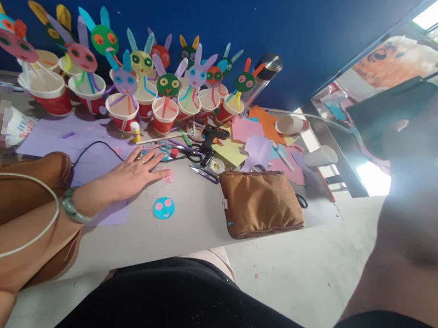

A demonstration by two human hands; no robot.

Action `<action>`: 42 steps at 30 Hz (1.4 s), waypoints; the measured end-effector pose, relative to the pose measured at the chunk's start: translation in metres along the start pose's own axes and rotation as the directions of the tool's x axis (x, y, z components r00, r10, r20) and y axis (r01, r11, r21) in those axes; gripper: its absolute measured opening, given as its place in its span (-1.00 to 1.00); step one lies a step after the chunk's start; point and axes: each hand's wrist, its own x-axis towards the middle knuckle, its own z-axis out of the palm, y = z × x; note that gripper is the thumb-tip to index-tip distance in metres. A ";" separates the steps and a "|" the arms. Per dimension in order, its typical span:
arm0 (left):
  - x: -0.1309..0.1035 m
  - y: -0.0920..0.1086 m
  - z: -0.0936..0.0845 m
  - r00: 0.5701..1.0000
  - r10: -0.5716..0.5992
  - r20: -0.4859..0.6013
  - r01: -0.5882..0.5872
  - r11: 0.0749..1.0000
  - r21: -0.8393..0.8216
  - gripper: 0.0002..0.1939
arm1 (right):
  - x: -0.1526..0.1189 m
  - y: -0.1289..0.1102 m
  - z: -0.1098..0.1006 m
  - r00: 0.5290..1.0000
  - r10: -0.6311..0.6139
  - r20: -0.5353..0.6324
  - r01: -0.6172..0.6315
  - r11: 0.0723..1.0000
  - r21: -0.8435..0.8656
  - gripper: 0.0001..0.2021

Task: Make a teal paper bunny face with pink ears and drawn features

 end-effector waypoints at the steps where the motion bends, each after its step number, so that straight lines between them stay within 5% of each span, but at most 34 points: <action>1: 0.000 0.000 0.000 1.000 -0.004 0.002 0.004 1.000 -0.001 -0.36 | -0.010 -0.005 0.007 0.999 -0.039 0.020 0.040 0.999 -0.028 -0.30; 2: 0.001 0.000 0.000 1.000 -0.006 0.009 0.006 1.000 0.002 -0.36 | -0.021 -0.013 0.013 0.996 -0.077 0.040 0.079 0.996 -0.052 -0.18; 5: 0.002 0.000 0.000 0.999 -0.011 0.044 0.010 1.000 0.027 -0.33 | -0.053 -0.057 0.017 0.983 -0.153 0.099 0.156 0.987 -0.023 -0.28; 10: 0.000 -0.001 -0.002 0.998 -0.010 0.064 0.009 1.000 0.015 -0.29 | -0.084 -0.155 -0.031 0.868 -0.360 0.343 0.316 0.932 0.177 -0.56; 14: -0.001 0.000 -0.005 0.998 -0.010 0.067 0.007 0.999 0.037 -0.28 | -0.094 -0.207 -0.080 0.804 -0.529 0.273 0.349 0.791 0.503 -0.71; 18: -0.002 0.000 -0.004 0.999 -0.014 0.052 0.012 0.999 0.040 -0.28 | -0.092 -0.236 -0.098 0.760 -0.637 0.132 0.352 0.574 0.740 -0.81; 23: -0.001 -0.002 -0.001 1.000 -0.001 0.028 0.000 0.999 0.035 -0.29 | -0.071 -0.258 -0.079 0.793 -0.575 0.201 0.145 0.499 0.855 -0.88; 27: -0.001 -0.001 -0.001 0.999 0.019 0.038 -0.022 0.997 0.081 -0.31 | -0.053 -0.273 -0.063 0.876 -0.378 0.301 -0.039 0.566 0.823 -0.82; 30: 0.001 0.000 -0.002 0.997 0.024 0.068 -0.031 0.995 0.094 -0.31 | -0.044 -0.289 -0.066 0.903 -0.232 0.362 -0.209 0.499 0.841 -0.82; 34: 0.005 -0.001 0.002 0.994 -0.009 0.113 0.005 0.999 0.041 -0.28 | -0.044 -0.315 -0.097 0.863 -0.259 0.433 -0.346 0.322 0.881 -0.85; 39: 0.009 -0.004 0.009 0.989 -0.029 0.146 0.030 1.000 -0.006 -0.25 | -0.061 -0.353 -0.150 0.818 -0.443 0.367 -0.308 0.201 0.930 -0.82; 42: 0.009 -0.005 0.013 0.990 -0.031 0.137 0.030 1.000 0.008 -0.26 | -0.069 -0.383 -0.176 0.754 -0.572 0.324 -0.315 0.118 0.942 -0.76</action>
